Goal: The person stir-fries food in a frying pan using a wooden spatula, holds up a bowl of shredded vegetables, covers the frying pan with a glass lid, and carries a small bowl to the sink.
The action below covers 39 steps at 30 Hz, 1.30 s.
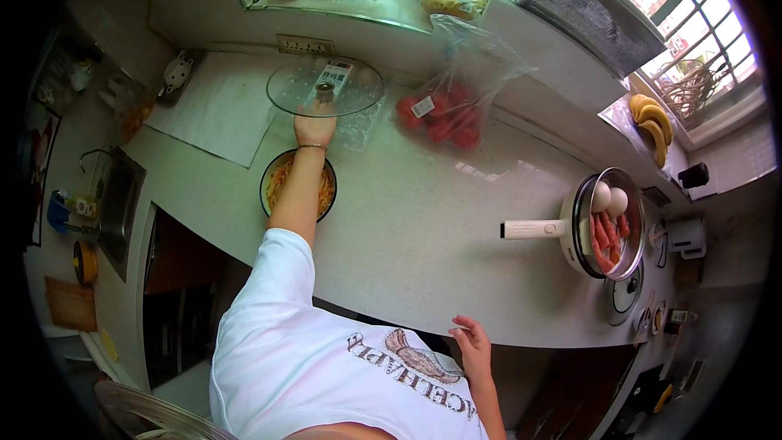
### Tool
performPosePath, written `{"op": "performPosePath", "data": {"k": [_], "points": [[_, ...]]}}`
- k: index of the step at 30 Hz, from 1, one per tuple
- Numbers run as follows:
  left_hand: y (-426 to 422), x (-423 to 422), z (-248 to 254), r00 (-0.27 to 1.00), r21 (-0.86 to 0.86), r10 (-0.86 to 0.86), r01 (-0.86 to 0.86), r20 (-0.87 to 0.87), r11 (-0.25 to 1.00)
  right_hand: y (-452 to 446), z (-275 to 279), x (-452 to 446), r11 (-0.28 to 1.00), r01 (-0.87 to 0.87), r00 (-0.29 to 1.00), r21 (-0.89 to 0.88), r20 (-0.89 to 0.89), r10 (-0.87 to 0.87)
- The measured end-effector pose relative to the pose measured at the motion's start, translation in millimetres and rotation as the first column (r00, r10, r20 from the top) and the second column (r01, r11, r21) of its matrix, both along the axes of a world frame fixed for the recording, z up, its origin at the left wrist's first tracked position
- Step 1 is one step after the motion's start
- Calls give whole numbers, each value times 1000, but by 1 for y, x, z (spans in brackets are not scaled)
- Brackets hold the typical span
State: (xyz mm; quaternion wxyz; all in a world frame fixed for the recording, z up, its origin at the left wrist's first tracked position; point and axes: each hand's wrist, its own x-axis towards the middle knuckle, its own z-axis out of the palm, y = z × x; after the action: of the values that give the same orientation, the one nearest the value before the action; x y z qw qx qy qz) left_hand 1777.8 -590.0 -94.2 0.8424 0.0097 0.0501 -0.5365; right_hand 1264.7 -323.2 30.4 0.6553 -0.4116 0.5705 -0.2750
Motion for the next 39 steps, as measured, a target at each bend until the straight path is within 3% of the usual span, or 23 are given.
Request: {"op": "performPosePath", "data": {"k": [3,5,6,8,9,11,14,15,17,19,21,23,30,32,36,38,39], "points": [[1,-8,3,999,8,23,-24,45,1000,-2,-1,-1,1000,4,1000,22,9,-4],[1,-9,-7,992,-472,-31,85,121,877,-3,0,0,1000,0,1000,24,6,0],[0,-11,-5,992,-473,-31,85,121,877,-4,1,0,1000,-1,1000,20,7,0],[0,-19,-4,992,-154,90,-76,85,985,-3,1,0,1000,-1,1000,16,9,1],[4,-27,9,992,-155,90,-76,85,985,-3,0,0,1000,-3,1000,0,4,3],[16,-43,42,993,9,109,-109,40,994,-3,-1,-2,1000,-4,1000,-13,0,4],[13,-36,11,992,-35,68,-64,105,997,-2,-3,-4,1000,-3,1000,-11,-6,3],[19,-41,14,992,-34,67,-64,105,997,-2,-3,-5,1000,2,1000,-11,0,-2],[46,-65,31,997,55,42,-39,-62,998,-2,-3,-5,1000,4,1000,-13,7,-4],[89,-101,47,997,131,35,-26,-71,991,0,-4,-7,1000,27,998,12,56,-28],[131,-136,55,987,116,-89,105,-136,988,-1,-4,-7,1000,6,999,26,50,-7],[165,-162,60,981,21,-170,173,-88,985,2,-2,-6,999,-11,999,52,41,9],[215,-175,86,940,32,-335,338,-64,941,1,2,5,994,-90,995,59,53,87],[225,-170,91,934,103,-338,327,116,939,1,2,8,993,-102,994,66,49,99],[259,-150,89,885,148,-420,397,201,906,6,-5,9,984,-168,985,55,46,166],[283,-128,78,823,148,-337,303,458,941,8,-6,10,980,-189,981,57,47,186],[294,-113,62,857,167,-200,135,476,977,8,-5,12,980,-191,981,61,43,189]]}}
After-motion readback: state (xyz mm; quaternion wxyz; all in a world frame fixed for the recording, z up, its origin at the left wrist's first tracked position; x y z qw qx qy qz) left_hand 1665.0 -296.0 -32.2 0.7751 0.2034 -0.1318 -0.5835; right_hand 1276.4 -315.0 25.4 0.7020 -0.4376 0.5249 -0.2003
